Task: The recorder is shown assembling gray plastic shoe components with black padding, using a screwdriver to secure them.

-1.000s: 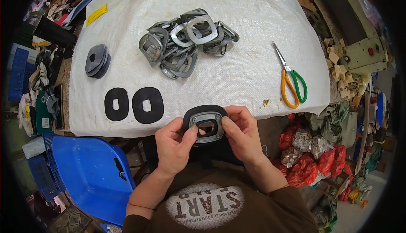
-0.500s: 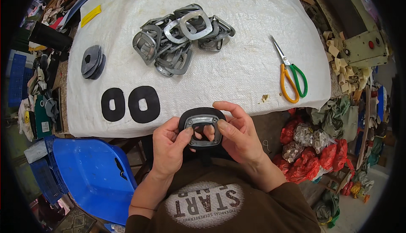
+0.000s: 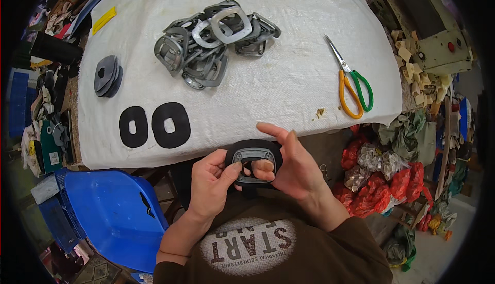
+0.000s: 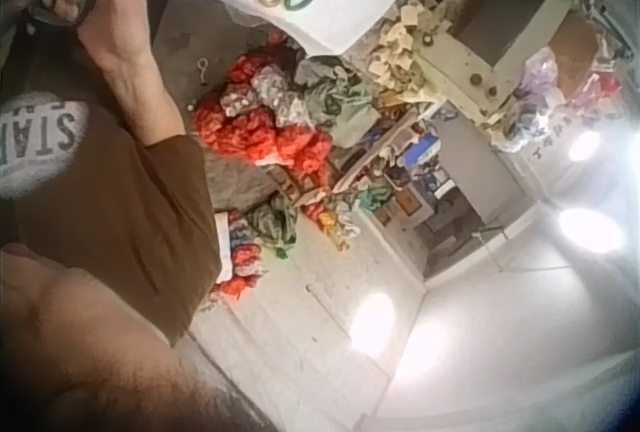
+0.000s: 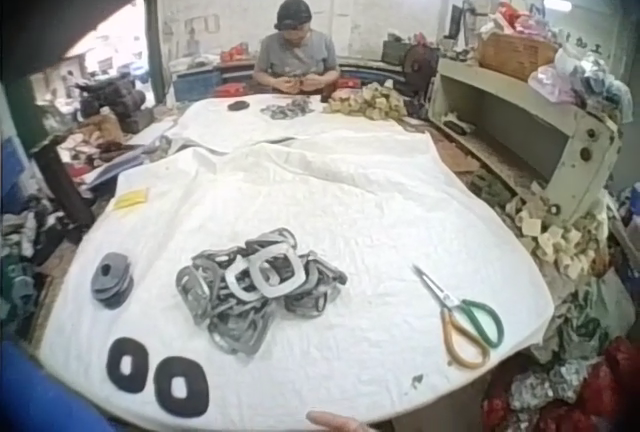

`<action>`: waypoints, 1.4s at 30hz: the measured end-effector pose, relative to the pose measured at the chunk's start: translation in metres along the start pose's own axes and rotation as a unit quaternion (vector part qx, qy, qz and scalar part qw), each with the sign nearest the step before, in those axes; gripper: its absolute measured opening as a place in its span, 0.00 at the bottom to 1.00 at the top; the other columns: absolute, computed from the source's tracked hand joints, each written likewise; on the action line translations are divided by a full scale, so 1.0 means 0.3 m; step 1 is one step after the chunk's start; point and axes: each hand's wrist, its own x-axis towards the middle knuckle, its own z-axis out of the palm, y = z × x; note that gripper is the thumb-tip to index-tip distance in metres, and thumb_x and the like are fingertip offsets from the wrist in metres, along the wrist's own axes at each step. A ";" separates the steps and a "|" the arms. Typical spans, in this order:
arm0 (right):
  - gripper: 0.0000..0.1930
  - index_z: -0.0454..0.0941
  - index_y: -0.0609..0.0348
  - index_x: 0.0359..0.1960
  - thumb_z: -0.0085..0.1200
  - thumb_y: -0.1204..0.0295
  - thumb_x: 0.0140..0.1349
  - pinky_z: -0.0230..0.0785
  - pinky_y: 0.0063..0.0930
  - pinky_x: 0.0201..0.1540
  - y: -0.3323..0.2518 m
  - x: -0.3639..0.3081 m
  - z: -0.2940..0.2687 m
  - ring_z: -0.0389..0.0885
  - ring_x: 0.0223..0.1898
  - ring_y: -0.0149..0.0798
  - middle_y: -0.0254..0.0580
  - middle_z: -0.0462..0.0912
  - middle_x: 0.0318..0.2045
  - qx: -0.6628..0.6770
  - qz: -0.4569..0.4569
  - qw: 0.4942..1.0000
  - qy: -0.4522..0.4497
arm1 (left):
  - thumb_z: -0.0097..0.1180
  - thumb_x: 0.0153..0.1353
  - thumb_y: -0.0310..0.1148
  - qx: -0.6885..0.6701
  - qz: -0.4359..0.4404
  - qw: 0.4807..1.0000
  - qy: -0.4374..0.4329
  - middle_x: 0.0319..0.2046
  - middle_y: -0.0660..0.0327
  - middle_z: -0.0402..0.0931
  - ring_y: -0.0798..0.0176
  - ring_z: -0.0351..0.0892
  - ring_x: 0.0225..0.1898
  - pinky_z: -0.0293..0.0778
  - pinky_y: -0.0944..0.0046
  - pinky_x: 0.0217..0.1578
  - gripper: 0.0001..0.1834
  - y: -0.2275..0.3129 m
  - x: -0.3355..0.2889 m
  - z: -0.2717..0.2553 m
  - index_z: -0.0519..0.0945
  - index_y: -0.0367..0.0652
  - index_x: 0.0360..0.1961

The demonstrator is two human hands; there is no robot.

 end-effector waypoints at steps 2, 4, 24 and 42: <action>0.28 0.61 0.54 0.58 0.31 0.48 0.65 0.60 0.25 0.28 0.012 0.005 -0.030 0.63 0.22 0.33 0.41 0.69 0.23 0.013 0.014 1.000 -0.012 | 0.50 0.60 0.29 0.001 -0.013 1.000 0.002 0.27 0.62 0.76 0.76 0.72 0.26 0.68 0.78 0.24 0.08 -0.013 -0.005 0.006 0.74 0.35 0.36; 0.28 0.61 0.55 0.57 0.30 0.48 0.65 0.59 0.24 0.26 0.017 0.008 -0.047 0.61 0.21 0.32 0.40 0.68 0.22 0.027 0.027 0.999 -0.023 | 0.50 0.60 0.29 0.011 -0.019 1.000 -0.001 0.27 0.63 0.76 0.76 0.72 0.27 0.67 0.78 0.24 0.07 -0.013 -0.003 0.013 0.74 0.35 0.36; 0.32 0.56 0.63 0.59 0.54 0.82 0.51 0.68 0.22 0.41 0.013 -0.021 -0.011 0.75 0.39 0.30 0.44 0.75 0.40 -0.424 -0.187 0.885 0.055 | 0.47 0.59 0.23 0.123 0.067 0.987 0.078 0.28 0.64 0.74 0.79 0.67 0.24 0.64 0.78 0.23 0.05 -0.012 -0.005 0.081 0.73 0.35 0.36; 0.24 0.62 0.65 0.50 0.56 0.83 0.50 0.73 0.25 0.32 0.013 -0.011 -0.055 0.78 0.28 0.33 0.46 0.79 0.30 -0.194 -0.141 0.965 0.106 | 0.48 0.60 0.25 0.095 0.050 0.990 0.088 0.27 0.63 0.75 0.78 0.69 0.24 0.66 0.78 0.23 0.05 -0.020 -0.009 0.084 0.73 0.34 0.35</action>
